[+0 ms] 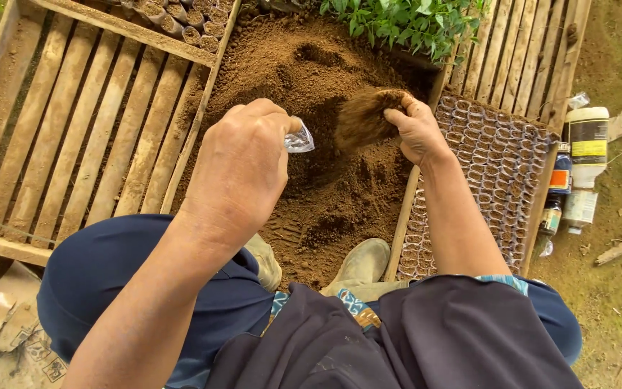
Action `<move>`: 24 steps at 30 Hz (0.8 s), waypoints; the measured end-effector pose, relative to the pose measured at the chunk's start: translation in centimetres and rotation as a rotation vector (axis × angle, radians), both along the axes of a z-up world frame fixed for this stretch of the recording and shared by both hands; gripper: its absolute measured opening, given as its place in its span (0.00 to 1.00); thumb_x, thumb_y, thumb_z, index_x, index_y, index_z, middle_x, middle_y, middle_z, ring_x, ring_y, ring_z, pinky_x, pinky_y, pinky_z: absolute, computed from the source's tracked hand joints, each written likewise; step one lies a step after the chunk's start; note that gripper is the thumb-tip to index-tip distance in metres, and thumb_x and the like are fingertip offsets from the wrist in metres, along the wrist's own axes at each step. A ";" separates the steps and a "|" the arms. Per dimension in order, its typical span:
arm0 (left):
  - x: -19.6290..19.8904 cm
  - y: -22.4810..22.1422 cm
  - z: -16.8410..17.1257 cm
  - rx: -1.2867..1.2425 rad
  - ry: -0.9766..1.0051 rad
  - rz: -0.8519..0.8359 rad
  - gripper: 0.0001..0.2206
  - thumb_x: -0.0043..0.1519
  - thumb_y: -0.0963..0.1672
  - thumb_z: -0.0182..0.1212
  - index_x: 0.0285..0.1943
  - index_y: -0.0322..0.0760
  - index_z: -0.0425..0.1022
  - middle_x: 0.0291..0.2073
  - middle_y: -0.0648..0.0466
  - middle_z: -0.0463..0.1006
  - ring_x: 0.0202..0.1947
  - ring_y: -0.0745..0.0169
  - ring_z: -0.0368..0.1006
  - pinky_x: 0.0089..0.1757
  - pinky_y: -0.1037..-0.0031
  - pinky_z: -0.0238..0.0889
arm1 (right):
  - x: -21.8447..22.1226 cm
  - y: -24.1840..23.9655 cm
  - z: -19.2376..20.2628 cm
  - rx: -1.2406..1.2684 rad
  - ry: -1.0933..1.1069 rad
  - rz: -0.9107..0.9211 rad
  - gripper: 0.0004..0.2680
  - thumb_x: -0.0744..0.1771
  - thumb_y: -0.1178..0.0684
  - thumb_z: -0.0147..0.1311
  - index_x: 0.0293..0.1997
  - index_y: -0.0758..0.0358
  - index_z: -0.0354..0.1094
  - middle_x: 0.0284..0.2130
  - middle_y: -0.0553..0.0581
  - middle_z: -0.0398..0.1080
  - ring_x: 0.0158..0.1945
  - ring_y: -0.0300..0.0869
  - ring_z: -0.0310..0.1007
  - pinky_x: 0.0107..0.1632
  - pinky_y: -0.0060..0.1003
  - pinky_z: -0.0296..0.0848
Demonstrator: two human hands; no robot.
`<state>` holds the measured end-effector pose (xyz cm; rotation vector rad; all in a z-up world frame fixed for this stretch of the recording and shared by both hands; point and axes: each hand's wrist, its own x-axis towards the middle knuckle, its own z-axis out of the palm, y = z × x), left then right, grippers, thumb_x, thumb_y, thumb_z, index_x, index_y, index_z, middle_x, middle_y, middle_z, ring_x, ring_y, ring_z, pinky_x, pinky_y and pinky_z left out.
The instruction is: Filling small plastic bags with soil to prepare them for planting seedlings.
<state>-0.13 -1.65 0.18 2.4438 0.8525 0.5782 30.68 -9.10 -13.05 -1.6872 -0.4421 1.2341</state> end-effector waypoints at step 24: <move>-0.2 -0.2 0.1 0.001 0.028 -0.005 0.12 0.60 0.34 0.59 0.50 0.29 0.83 0.44 0.47 0.81 0.42 0.46 0.76 0.42 0.61 0.72 | -8.4 -4.4 -15.3 -0.269 -1.072 1.017 0.19 0.65 0.74 0.48 0.60 0.59 0.70 0.67 0.65 0.59 0.69 0.56 0.54 0.63 0.55 0.70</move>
